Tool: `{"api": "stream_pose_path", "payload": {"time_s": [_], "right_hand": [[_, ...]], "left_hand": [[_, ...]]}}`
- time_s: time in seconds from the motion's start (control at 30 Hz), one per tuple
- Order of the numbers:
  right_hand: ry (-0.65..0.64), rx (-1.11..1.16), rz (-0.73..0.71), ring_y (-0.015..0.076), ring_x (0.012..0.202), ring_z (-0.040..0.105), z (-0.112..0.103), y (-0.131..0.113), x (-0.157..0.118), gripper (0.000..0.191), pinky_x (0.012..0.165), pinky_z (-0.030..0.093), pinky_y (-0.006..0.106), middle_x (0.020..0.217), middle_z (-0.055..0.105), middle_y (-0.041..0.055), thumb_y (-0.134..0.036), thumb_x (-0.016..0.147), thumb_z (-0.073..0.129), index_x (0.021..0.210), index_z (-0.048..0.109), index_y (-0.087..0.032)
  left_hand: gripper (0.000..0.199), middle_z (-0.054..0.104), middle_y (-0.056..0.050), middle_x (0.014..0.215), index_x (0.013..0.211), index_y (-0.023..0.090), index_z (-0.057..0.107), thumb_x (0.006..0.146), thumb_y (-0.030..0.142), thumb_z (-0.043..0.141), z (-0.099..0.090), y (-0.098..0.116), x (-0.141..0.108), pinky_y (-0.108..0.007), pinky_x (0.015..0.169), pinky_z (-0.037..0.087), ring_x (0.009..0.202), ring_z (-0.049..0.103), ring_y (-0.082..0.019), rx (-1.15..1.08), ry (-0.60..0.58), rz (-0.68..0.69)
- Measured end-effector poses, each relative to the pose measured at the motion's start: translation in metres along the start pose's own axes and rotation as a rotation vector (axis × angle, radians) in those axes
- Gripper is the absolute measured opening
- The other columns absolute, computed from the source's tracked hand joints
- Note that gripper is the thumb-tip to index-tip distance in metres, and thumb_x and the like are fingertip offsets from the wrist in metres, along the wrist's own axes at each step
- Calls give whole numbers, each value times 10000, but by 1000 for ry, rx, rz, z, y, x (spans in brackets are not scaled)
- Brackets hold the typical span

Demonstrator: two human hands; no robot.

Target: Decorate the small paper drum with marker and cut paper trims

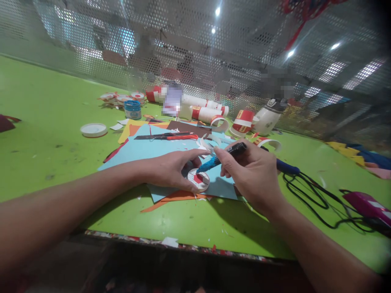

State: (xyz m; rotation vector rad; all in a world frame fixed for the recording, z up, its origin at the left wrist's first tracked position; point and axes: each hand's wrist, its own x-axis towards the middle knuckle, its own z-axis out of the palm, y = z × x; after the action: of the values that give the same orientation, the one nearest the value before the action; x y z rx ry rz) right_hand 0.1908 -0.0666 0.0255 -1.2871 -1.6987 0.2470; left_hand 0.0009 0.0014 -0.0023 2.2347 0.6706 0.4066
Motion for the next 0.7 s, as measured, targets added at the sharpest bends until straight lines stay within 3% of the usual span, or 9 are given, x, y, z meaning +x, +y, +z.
{"api": "stream_pose_path", "payload": {"time_s": [0.7], "right_hand": [[-89,25,-102,112,486,512,2,1,-2,229,484,384,262,557,558,-27,-310,854,661,698,565,-173]], "left_hand": [[800,604,-80,1161,1414,217,387,721,397,744,-1,1,0,-339,799,449,955,580,-238,15,-10,-6]]}}
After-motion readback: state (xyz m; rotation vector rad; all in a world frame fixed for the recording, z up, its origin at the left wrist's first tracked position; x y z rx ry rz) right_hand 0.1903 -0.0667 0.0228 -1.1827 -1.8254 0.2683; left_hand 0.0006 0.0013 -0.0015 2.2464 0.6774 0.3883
